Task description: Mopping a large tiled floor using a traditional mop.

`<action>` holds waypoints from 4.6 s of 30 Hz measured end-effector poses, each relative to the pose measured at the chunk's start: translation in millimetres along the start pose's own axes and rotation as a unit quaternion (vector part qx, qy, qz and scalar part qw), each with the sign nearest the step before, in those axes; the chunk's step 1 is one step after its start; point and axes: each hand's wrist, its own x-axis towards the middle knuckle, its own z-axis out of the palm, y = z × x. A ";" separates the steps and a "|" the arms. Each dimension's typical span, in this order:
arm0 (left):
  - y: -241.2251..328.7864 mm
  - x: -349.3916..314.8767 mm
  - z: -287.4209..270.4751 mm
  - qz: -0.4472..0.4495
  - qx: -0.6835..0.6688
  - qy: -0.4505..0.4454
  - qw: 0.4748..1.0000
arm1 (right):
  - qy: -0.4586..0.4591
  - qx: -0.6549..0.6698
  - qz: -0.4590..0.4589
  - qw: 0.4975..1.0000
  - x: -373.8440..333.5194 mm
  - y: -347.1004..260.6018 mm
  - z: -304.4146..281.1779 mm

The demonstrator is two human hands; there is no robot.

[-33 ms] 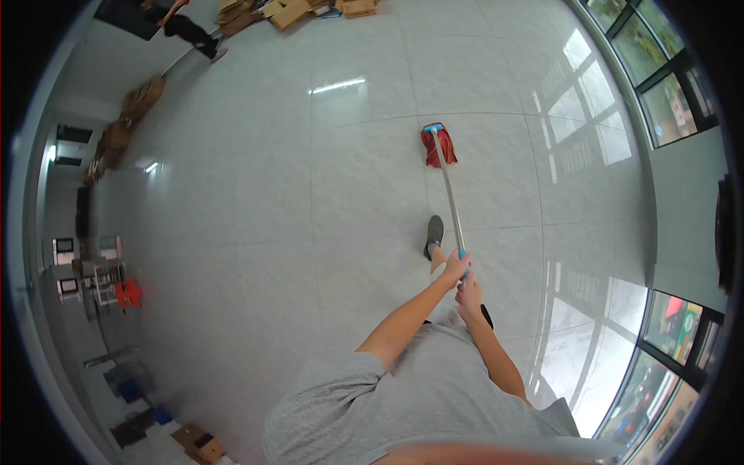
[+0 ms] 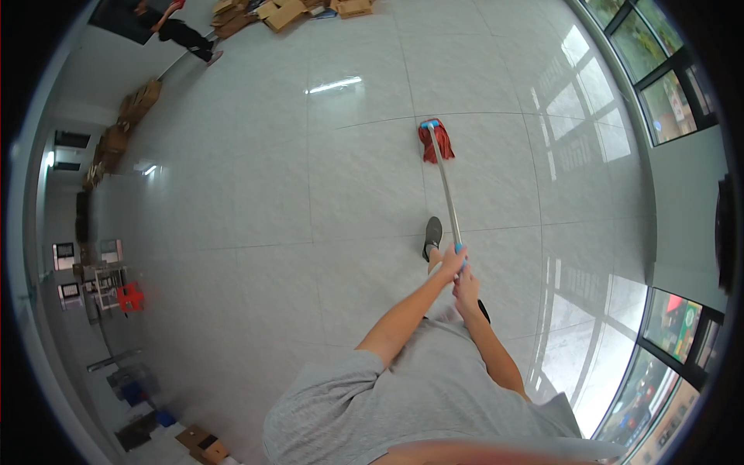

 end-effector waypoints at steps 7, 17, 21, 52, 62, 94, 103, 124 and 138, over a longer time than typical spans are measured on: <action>187.8 196.3 -67.0 -0.033 -0.129 -0.041 0.990 | -0.029 0.019 -0.026 0.999 117.6 -188.9 183.5; 409.5 438.6 -127.5 -0.008 -0.060 -0.045 0.997 | -0.007 0.055 0.022 0.998 304.2 -392.0 363.1; 518.4 530.6 -155.9 -0.007 -0.102 -0.069 0.992 | -0.006 0.033 0.032 0.999 388.0 -493.5 441.9; 1080.3 1125.6 -331.4 -0.007 -0.050 -0.101 0.994 | 0.017 -0.069 0.018 0.997 784.4 -1035.0 928.2; 1221.9 1308.9 -391.8 -0.198 -0.220 -0.071 0.952 | 0.089 -0.053 0.038 0.994 833.8 -1146.3 1080.1; 1175.5 1108.2 -421.3 -0.203 -0.504 -0.168 0.823 | -0.195 -0.100 -0.627 0.747 597.9 -1102.1 1026.8; 1082.2 980.0 -384.2 -0.110 -0.402 -0.180 0.891 | -0.108 -0.031 -0.568 0.815 501.6 -1026.9 958.2; 942.4 765.9 -341.1 -0.176 -0.540 -0.187 0.801 | 0.020 0.110 -0.487 0.866 407.8 -948.3 813.5; 851.7 715.6 -371.5 -0.209 -0.595 0.003 0.776 | -0.269 0.115 -0.402 0.868 467.2 -903.4 780.7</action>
